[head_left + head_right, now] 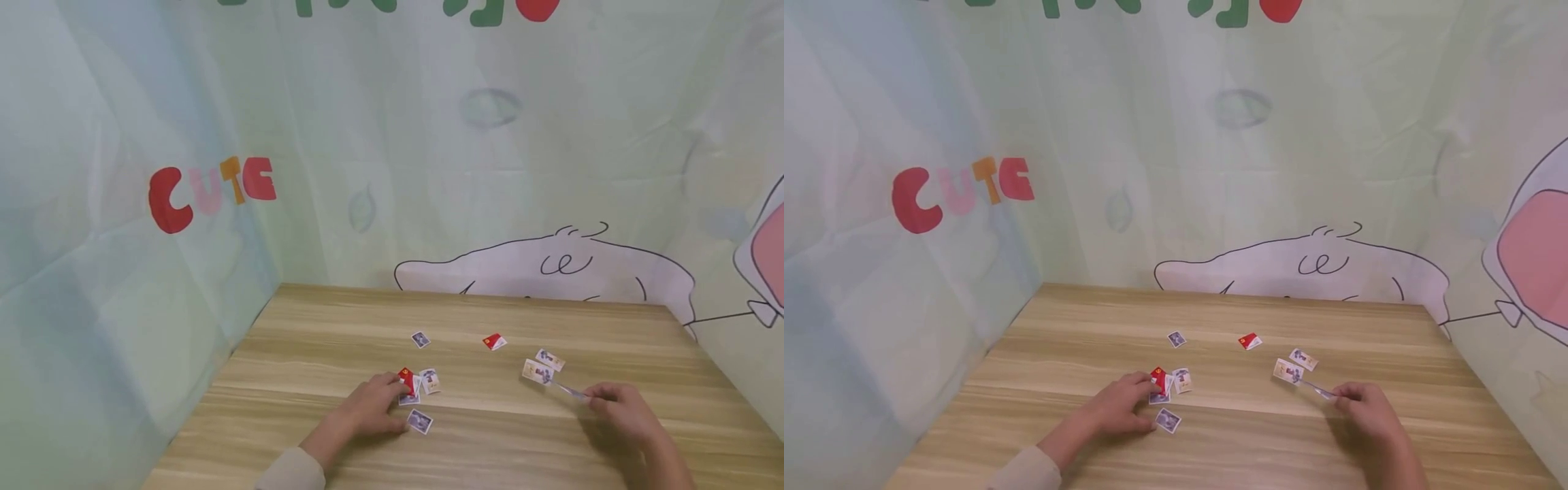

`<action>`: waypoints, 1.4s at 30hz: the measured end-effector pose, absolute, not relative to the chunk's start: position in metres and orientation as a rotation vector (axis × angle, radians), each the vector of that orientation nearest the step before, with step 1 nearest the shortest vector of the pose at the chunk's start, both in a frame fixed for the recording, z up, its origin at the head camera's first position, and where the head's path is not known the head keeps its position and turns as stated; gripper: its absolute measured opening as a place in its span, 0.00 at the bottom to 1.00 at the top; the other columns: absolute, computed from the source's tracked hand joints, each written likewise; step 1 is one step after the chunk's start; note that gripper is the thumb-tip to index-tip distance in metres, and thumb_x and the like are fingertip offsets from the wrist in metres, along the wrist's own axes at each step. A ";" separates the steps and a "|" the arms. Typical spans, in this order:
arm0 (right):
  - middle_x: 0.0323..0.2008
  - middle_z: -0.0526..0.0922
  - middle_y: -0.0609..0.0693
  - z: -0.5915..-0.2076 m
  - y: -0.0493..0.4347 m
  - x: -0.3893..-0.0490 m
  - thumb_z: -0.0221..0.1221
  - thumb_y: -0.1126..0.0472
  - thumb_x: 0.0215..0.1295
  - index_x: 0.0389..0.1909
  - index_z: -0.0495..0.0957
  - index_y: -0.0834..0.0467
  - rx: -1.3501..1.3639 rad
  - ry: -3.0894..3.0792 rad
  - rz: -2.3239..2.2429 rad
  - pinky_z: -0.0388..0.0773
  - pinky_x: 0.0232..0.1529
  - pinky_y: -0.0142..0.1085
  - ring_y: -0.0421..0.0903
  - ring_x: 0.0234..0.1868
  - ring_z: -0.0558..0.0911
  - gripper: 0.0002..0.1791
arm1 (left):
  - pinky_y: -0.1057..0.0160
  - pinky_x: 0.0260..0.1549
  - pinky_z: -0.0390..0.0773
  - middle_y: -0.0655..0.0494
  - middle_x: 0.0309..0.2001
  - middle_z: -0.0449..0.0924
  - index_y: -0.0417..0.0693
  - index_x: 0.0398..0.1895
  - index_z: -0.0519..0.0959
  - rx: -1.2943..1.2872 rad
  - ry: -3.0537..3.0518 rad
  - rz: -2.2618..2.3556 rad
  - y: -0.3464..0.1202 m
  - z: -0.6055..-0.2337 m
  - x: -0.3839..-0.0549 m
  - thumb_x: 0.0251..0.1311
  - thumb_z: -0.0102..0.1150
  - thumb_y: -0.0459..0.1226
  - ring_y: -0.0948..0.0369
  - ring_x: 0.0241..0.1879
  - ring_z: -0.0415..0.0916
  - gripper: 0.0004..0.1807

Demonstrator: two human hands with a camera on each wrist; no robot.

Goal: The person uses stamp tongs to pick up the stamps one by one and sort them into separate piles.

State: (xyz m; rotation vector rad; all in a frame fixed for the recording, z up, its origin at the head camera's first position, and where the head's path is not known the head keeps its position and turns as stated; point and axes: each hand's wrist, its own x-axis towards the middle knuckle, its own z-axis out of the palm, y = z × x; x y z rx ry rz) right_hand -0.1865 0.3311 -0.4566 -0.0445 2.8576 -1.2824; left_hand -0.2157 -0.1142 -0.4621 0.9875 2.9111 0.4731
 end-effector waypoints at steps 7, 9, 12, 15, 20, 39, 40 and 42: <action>0.34 0.79 0.55 -0.460 0.346 -0.191 0.55 0.65 0.61 0.41 0.77 0.72 0.069 2.819 -1.272 0.68 0.35 0.39 0.46 0.35 0.72 0.14 | 0.52 0.48 0.72 0.47 0.51 0.73 0.45 0.51 0.77 1.065 2.946 0.437 -0.111 -0.462 -0.221 0.47 0.65 0.48 0.52 0.50 0.70 0.27; 0.34 0.79 0.56 -0.459 0.350 -0.192 0.54 0.65 0.61 0.42 0.76 0.74 0.073 2.810 -1.288 0.68 0.35 0.39 0.47 0.35 0.73 0.15 | 0.54 0.47 0.72 0.48 0.49 0.74 0.45 0.50 0.78 1.070 2.963 0.416 -0.109 -0.463 -0.223 0.47 0.64 0.48 0.53 0.49 0.70 0.26; 0.34 0.79 0.56 -0.460 0.353 -0.192 0.53 0.65 0.61 0.44 0.74 0.75 0.103 2.789 -1.299 0.69 0.33 0.38 0.47 0.34 0.73 0.16 | 0.54 0.47 0.72 0.50 0.48 0.74 0.47 0.49 0.78 1.066 2.963 0.377 -0.108 -0.466 -0.223 0.48 0.64 0.49 0.54 0.48 0.70 0.26; 0.33 0.78 0.56 -0.463 0.356 -0.191 0.52 0.67 0.61 0.43 0.74 0.76 0.116 2.759 -1.324 0.70 0.32 0.37 0.47 0.32 0.72 0.15 | 0.55 0.46 0.73 0.51 0.49 0.74 0.48 0.49 0.79 1.052 2.941 0.354 -0.107 -0.470 -0.222 0.48 0.63 0.50 0.54 0.49 0.70 0.26; 0.36 0.78 0.56 -0.465 0.360 -0.191 0.52 0.64 0.62 0.44 0.74 0.75 0.171 2.728 -1.312 0.68 0.35 0.38 0.48 0.36 0.72 0.17 | 0.53 0.46 0.73 0.49 0.51 0.73 0.49 0.50 0.78 1.017 2.921 0.375 -0.106 -0.473 -0.220 0.49 0.63 0.50 0.52 0.50 0.70 0.26; 0.24 0.72 0.49 -0.463 0.367 -0.213 0.52 0.66 0.59 0.38 0.74 0.75 0.192 2.724 -1.372 0.67 0.28 0.36 0.46 0.27 0.69 0.14 | 0.54 0.50 0.71 0.48 0.51 0.73 0.45 0.51 0.77 1.020 2.898 0.459 -0.109 -0.465 -0.225 0.48 0.64 0.49 0.53 0.51 0.69 0.27; 0.24 0.73 0.49 -0.464 0.367 -0.214 0.53 0.66 0.59 0.38 0.75 0.75 0.203 2.721 -1.374 0.67 0.28 0.36 0.46 0.27 0.70 0.14 | 0.55 0.50 0.71 0.48 0.51 0.73 0.45 0.51 0.78 1.026 2.893 0.478 -0.109 -0.464 -0.225 0.48 0.64 0.48 0.53 0.51 0.70 0.27; 0.24 0.73 0.49 -0.466 0.368 -0.215 0.53 0.66 0.59 0.37 0.75 0.74 0.212 2.714 -1.383 0.67 0.28 0.36 0.46 0.27 0.70 0.13 | 0.57 0.52 0.70 0.49 0.50 0.73 0.43 0.50 0.78 1.037 2.877 0.516 -0.111 -0.463 -0.225 0.48 0.65 0.47 0.54 0.50 0.70 0.27</action>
